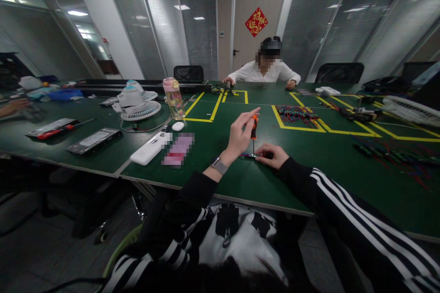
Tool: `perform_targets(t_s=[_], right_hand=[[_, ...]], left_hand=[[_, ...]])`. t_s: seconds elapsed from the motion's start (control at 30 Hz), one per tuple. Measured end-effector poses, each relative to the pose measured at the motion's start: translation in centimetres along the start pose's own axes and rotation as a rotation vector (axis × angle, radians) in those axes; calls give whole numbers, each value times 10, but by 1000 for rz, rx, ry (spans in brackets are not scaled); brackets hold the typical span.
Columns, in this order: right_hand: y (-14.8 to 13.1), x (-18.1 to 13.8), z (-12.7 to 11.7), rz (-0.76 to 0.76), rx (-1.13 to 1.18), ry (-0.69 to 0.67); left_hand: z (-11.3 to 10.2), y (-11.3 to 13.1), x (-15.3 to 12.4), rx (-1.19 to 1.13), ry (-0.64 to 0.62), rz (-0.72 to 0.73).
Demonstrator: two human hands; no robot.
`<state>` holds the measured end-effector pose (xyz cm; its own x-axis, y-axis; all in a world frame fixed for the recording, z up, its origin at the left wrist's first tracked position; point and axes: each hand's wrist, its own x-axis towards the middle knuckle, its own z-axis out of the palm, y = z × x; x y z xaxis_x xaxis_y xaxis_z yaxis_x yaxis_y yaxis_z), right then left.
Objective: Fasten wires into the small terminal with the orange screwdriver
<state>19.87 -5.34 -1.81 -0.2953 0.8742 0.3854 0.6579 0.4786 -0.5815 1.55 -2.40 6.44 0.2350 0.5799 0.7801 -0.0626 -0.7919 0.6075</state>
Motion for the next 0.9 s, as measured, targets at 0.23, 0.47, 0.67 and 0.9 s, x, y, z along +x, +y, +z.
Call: perform_targets(t_s=[0.23, 0.47, 0.67, 0.9], right_hand=[[0, 0, 0, -6, -13, 3], [0, 0, -1, -17, -14, 2], [0, 0, 0, -12, -9, -1], [-1, 0, 0, -7, -21, 6]], left_hand=[[2, -2, 0, 50, 84, 13], [3, -6, 1, -119, -69, -43], [4, -4, 0, 19, 37, -24], [-1, 5, 0, 84, 83, 11]])
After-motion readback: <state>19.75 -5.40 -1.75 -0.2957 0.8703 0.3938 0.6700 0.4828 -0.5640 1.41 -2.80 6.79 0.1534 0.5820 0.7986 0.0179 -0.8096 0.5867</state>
